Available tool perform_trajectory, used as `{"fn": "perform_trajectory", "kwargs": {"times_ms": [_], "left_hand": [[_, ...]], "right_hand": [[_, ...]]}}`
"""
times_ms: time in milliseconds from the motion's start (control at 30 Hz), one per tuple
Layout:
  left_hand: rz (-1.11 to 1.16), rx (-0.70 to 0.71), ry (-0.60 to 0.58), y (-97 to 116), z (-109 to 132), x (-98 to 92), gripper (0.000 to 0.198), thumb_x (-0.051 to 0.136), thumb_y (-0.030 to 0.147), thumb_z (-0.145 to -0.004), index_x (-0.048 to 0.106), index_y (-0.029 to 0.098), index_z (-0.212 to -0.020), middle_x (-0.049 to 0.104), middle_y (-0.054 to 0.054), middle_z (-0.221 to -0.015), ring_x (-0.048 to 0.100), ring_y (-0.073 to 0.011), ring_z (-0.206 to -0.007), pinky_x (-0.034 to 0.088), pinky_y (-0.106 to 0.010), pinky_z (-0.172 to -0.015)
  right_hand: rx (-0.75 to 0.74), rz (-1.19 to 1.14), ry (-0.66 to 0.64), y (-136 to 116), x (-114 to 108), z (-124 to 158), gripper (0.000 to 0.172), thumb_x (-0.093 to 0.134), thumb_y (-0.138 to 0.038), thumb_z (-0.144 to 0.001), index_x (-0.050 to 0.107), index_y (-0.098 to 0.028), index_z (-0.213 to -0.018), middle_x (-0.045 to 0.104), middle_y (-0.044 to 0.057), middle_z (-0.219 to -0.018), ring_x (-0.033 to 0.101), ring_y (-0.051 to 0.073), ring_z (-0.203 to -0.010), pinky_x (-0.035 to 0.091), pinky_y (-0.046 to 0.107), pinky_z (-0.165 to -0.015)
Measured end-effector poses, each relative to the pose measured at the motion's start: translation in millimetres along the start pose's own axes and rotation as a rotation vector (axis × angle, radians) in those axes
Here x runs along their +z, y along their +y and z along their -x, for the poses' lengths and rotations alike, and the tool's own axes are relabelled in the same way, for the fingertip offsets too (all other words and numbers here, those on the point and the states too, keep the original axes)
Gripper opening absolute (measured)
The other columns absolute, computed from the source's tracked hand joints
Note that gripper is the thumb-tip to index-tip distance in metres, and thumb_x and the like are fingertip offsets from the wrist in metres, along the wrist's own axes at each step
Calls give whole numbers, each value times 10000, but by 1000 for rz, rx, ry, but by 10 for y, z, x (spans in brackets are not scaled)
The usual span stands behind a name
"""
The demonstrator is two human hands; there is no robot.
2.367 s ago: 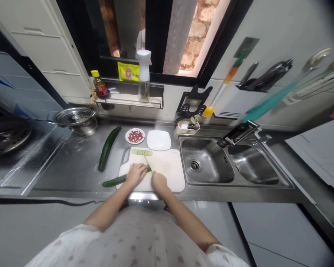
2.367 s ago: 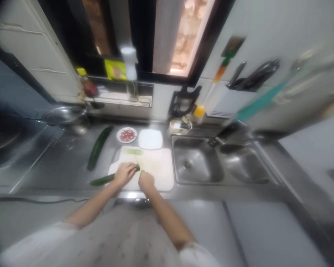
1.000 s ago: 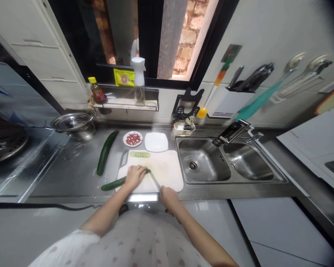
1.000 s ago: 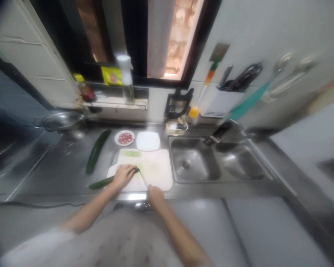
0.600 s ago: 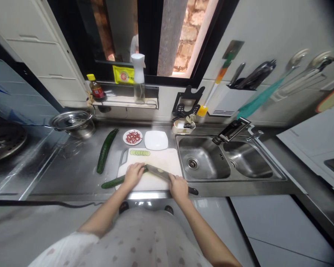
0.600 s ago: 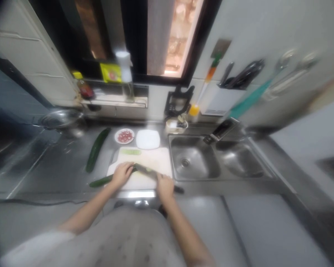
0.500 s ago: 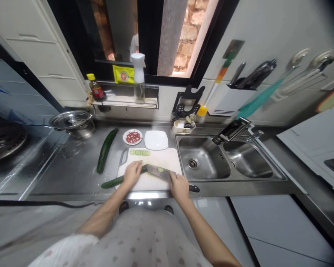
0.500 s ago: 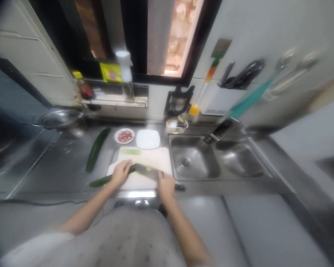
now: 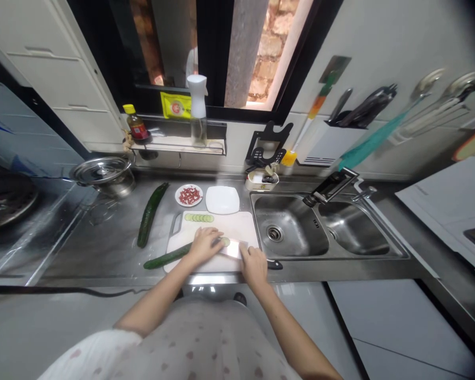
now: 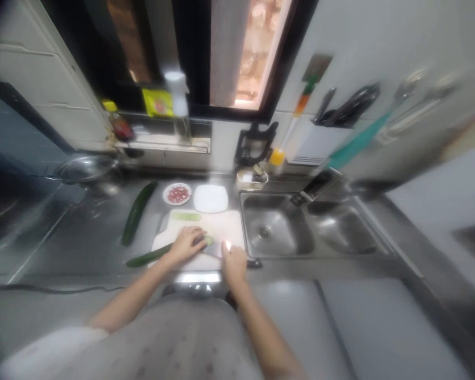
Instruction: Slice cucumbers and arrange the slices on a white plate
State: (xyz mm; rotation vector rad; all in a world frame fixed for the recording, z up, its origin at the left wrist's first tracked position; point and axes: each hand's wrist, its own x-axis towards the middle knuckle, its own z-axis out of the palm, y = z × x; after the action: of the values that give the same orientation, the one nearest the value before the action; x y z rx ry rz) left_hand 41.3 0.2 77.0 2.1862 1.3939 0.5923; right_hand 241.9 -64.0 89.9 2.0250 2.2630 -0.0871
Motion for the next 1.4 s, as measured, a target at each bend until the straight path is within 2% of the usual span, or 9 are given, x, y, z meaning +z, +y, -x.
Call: {"fn": "perform_trajectory", "kwargs": {"times_ms": [233, 367, 533, 600, 700, 800, 900, 1167, 1400], "left_hand": [[27, -18, -84, 29, -43, 38, 302, 532, 445, -865, 671, 256, -1056, 635, -58, -1092, 523, -233, -1061, 233, -463, -1053], [73, -23, -90, 11, -77, 80, 250, 574, 399, -838, 677, 233, -994, 645, -58, -1033, 537, -228, -1015, 305, -415, -997], [107, -90, -50, -26, -139, 173, 109, 620, 289, -785, 668, 213, -846, 654, -32, -877, 571, -193, -894, 401, -314, -833], [153, -158, -31, -76, -177, 203, 82, 611, 268, -786, 657, 212, -823, 658, -7, -809, 588, -164, -810, 415, -277, -757], [215, -339, 37, -214, -268, 229, 99, 597, 287, -799, 651, 215, -840, 665, 17, -753, 596, -133, -705, 416, -244, -679], [178, -488, 125, -383, -401, 238, 124, 613, 303, -794, 659, 218, -871, 694, 3, -817, 621, -147, -761, 423, -250, -701], [118, -558, 141, -508, -545, 251, 119, 599, 253, -794, 672, 224, -883, 709, -11, -876, 630, -168, -826, 423, -265, -722], [-12, -568, 145, -612, -833, 338, 190, 533, 180, -810, 667, 232, -935, 713, -34, -884, 624, -185, -860, 400, -287, -776], [-118, -477, 116, -663, -902, 356, 190, 493, 180, -844, 646, 212, -952, 699, -59, -868, 618, -201, -857, 374, -307, -797]], "right_hand": [[6, 0, -21, 5, 12, -10, 442, 459, -182, -887, 486, -220, -1327, 592, 120, -986, 487, 229, -927, 290, 323, -790], [9, -5, -38, -5, 33, -19, 428, 460, -180, -885, 500, -215, -1310, 596, 124, -977, 493, 233, -932, 293, 321, -787], [22, -15, -45, -9, 73, -21, 428, 474, -175, -874, 510, -211, -1300, 602, 118, -964, 504, 226, -928, 300, 312, -790], [38, -15, -45, 5, 93, -13, 430, 481, -176, -869, 515, -206, -1298, 606, 113, -958, 513, 221, -915, 304, 308, -782], [67, -10, -47, 54, 133, 9, 432, 485, -176, -864, 524, -205, -1294, 611, 104, -951, 525, 218, -900, 309, 305, -761], [95, -7, -46, 122, 181, 35, 433, 479, -179, -867, 524, -215, -1295, 613, 95, -935, 538, 215, -887, 315, 301, -746], [120, -12, -47, 184, 222, 50, 431, 484, -189, -863, 528, -223, -1290, 615, 89, -926, 547, 212, -880, 321, 294, -748], [142, -30, -42, 233, 271, 54, 445, 495, -197, -852, 535, -215, -1295, 626, 90, -934, 550, 215, -910, 333, 290, -781], [139, -38, -33, 245, 298, 60, 450, 483, -182, -857, 532, -220, -1303, 633, 86, -940, 555, 214, -903, 338, 291, -770]]}}
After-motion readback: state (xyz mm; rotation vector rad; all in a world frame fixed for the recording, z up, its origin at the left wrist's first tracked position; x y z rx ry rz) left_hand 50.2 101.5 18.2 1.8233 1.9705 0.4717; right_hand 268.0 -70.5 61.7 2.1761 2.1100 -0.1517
